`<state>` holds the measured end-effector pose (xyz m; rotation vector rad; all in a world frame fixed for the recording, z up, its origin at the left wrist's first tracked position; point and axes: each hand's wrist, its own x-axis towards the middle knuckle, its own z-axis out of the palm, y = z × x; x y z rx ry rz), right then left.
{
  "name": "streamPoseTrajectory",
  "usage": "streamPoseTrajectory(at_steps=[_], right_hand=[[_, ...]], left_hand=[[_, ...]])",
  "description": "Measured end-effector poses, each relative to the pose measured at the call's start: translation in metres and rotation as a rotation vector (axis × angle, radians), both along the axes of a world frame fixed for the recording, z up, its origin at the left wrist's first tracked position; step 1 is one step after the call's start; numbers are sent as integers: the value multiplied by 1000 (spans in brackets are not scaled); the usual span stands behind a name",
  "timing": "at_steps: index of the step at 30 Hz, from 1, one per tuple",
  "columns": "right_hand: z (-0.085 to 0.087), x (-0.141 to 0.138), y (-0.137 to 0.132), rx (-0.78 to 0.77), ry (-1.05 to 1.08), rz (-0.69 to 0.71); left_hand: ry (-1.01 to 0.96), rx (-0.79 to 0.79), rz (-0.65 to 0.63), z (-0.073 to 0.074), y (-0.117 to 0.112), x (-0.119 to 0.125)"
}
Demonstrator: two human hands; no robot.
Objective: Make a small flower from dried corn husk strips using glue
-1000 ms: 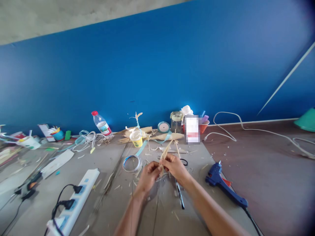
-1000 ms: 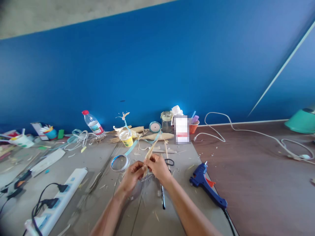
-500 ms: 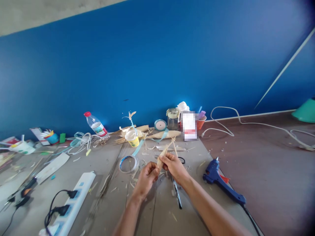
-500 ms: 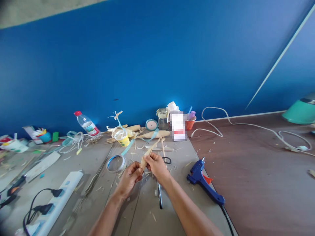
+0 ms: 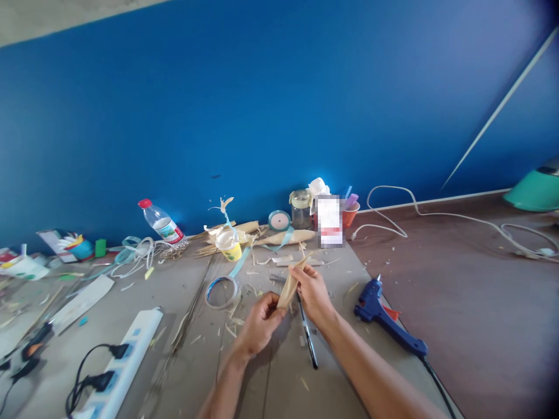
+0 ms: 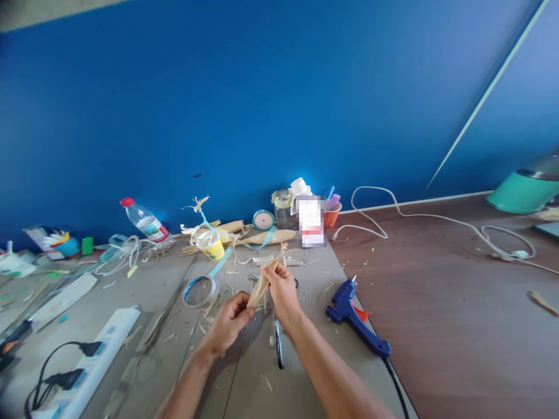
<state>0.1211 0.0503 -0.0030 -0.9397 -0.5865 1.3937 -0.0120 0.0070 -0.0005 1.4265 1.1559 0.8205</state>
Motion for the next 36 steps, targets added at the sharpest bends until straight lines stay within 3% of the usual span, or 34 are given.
streamPoseTrajectory(at_steps=[18, 25, 28, 32, 36], right_hand=[[-2, 17, 16, -95, -68, -52], [5, 21, 17, -100, -50, -21], [12, 23, 10, 4, -63, 96], [16, 13, -3, 138, -317, 319], [10, 2, -6, 84, -433, 335]], left_hand=[[-68, -93, -74, 4, -2, -4], [-264, -161, -93, 1, -3, -6], [-316, -150, -15, -4, -1, -6], [-329, -121, 177, -11, 5, -4], [-329, -117, 238, -11, 8, -4]])
